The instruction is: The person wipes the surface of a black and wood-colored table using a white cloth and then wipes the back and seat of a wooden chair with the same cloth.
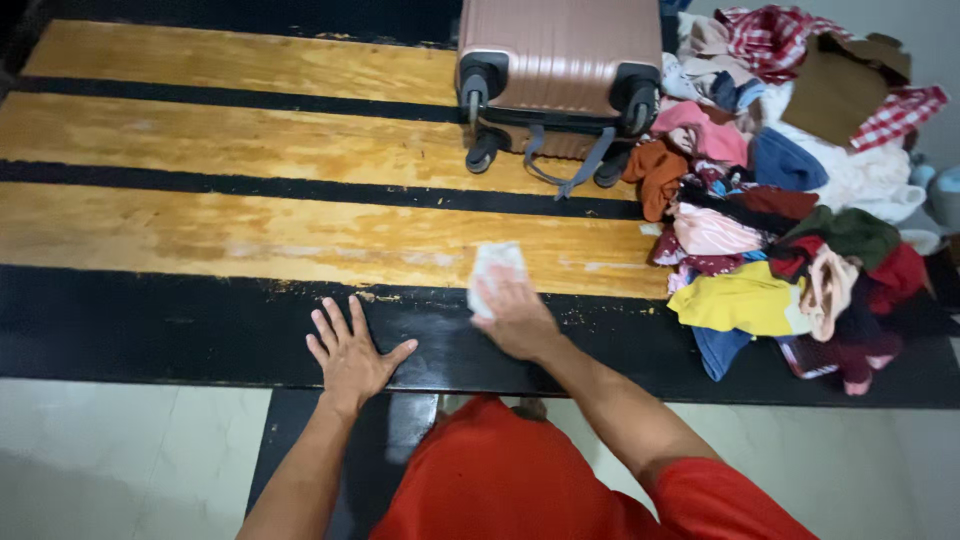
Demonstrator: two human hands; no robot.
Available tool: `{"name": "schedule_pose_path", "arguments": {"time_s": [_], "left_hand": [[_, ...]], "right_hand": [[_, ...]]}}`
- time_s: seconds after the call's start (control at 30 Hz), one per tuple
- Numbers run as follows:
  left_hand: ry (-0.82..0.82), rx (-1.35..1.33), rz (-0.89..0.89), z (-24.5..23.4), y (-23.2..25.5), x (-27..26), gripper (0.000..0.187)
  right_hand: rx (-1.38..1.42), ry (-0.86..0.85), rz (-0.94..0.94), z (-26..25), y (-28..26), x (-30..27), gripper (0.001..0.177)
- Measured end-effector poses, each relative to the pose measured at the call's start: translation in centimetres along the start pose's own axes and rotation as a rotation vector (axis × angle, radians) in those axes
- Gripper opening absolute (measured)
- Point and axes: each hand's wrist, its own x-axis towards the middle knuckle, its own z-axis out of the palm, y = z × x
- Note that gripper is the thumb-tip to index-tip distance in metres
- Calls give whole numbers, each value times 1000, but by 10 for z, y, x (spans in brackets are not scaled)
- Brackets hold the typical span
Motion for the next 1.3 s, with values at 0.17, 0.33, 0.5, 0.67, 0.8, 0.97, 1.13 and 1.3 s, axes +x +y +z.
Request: {"name": "schedule_pose_path", "arguments": {"time_s": [0.17,0.33,0.5,0.67,0.8,0.97,1.13,1.3], "left_hand": [[-13,-6,13,2,-3,-4,133],[-58,39,13,1,-4,1,133],[-52,38,13,0,-2,1,132],[-130,25,-6,-8,0,2,133],[-115,-14,-16,-15,3,-1,134],[-156,-42,-3,-28,5,-6,131],[-236,-57,-47,-39,10,-3,130],[-231,-55,-42,-34,7,1,131]], "right_hand": [[-186,8,199,11,84,-43,76],[-138,44,575,22,129,-57,82],[80,-22,759,36,89,-7,84],[21,-6,459,58,15,39,86],[-336,582,-246,64,-39,56,74],[80,81,-188,33,-75,71,71],[-89,10,-229,25,-37,92,59],[-119,239,150,38,58,69,53]]}}
